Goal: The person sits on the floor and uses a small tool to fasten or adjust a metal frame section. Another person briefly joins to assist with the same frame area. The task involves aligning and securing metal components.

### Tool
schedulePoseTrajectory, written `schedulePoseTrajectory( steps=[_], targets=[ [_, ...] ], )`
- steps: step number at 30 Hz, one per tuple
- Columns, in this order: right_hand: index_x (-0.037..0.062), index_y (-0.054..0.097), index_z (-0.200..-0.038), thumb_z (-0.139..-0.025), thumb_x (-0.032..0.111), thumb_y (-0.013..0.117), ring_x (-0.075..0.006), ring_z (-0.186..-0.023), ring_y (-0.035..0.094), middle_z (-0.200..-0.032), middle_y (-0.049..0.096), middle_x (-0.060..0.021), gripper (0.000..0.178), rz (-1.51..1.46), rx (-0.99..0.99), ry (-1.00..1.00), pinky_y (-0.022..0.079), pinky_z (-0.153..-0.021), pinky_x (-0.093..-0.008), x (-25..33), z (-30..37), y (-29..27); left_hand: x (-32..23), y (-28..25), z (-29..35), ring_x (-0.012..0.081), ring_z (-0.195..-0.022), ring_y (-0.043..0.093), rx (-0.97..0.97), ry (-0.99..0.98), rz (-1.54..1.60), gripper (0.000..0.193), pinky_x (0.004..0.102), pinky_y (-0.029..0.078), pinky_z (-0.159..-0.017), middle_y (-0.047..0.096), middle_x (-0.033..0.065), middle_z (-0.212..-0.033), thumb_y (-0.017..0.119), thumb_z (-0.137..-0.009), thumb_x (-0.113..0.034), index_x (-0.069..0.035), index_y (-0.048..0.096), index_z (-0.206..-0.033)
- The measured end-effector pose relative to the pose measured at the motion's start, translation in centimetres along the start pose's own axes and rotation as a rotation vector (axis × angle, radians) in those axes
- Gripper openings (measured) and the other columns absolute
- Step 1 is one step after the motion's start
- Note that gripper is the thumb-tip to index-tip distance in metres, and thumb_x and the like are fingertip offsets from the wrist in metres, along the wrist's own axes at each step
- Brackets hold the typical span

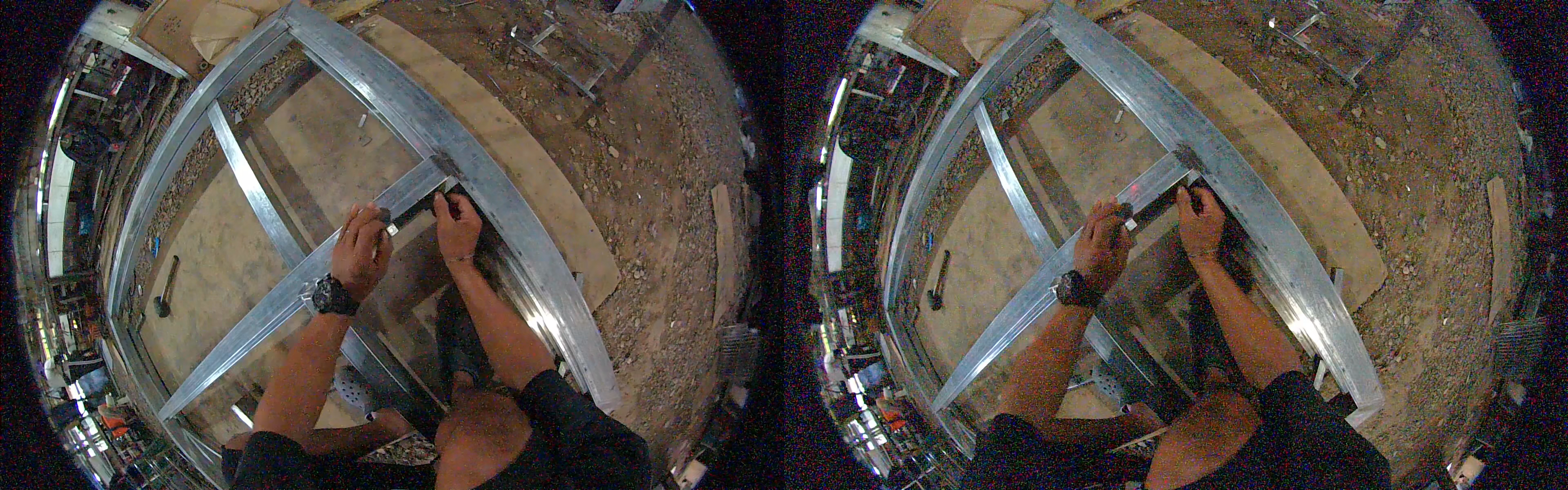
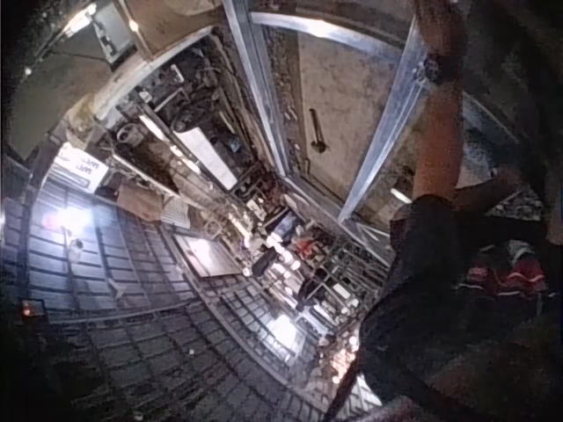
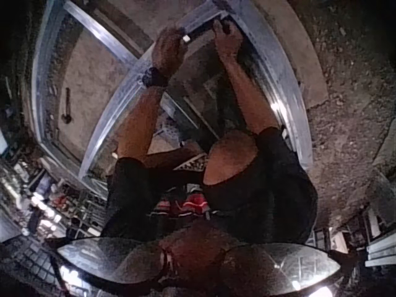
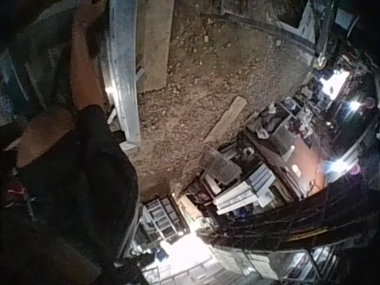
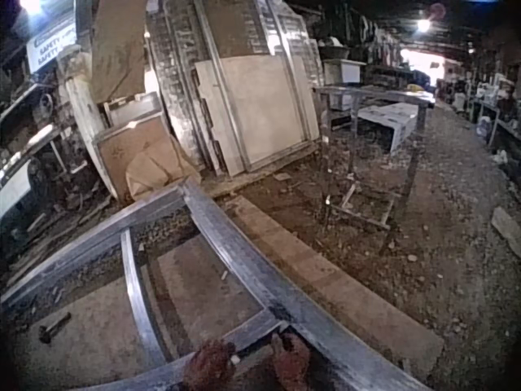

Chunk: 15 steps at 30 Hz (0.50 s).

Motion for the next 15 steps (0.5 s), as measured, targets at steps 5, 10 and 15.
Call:
schedulePoseTrajectory(
  steps=[5,10,15],
  targets=[
    [-0.0002,0.071,-0.111,-0.094,0.030,0.076,-0.0295,-0.093,0.072,-0.103,0.075,-0.0151,0.035,-0.023,-0.058,0.077,0.056,-0.085,-0.0397,1.1,0.5,-1.5,-1.7,-0.6,0.7,0.0378,-0.100,0.071,-0.114,-0.332,0.127,0.019,0.0459,0.056,-0.092,0.072,0.0177,-0.108,0.069,-0.094,-0.013,-0.004,0.065,-0.110],
    [0.0000,0.069,-0.116,-0.091,0.019,0.075,-0.0311,-0.100,0.069,-0.112,0.071,-0.0167,0.031,-0.001,0.239,-0.142,0.054,-0.090,-0.0395,4.1,7.7,-2.3,-3.4,-0.3,2.2,0.0361,-0.087,0.072,-0.030,-0.559,0.145,0.018,0.0463,0.056,-0.074,0.073,0.0181,-0.097,0.067,-0.097,-0.019,-0.006,0.065,-0.109],
    [-0.0007,0.069,-0.117,-0.087,0.008,0.070,-0.0435,-0.116,0.064,-0.121,0.068,-0.0232,0.032,0.074,0.510,-0.272,0.053,-0.098,-0.0470,1.4,10.9,-1.3,-5.0,0.6,4.1,0.0352,-0.079,0.070,-0.073,-0.401,-0.004,0.015,0.0450,0.055,-0.065,0.071,0.0152,-0.088,0.067,-0.096,-0.019,-0.007,0.065,-0.105]
  ],
)
Point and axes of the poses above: each hand's wrist, its own z-axis away from the middle knuckle, its own y-axis out of the palm, x = y × z, the point moved 6 cm from there along -z, towards the middle knuckle
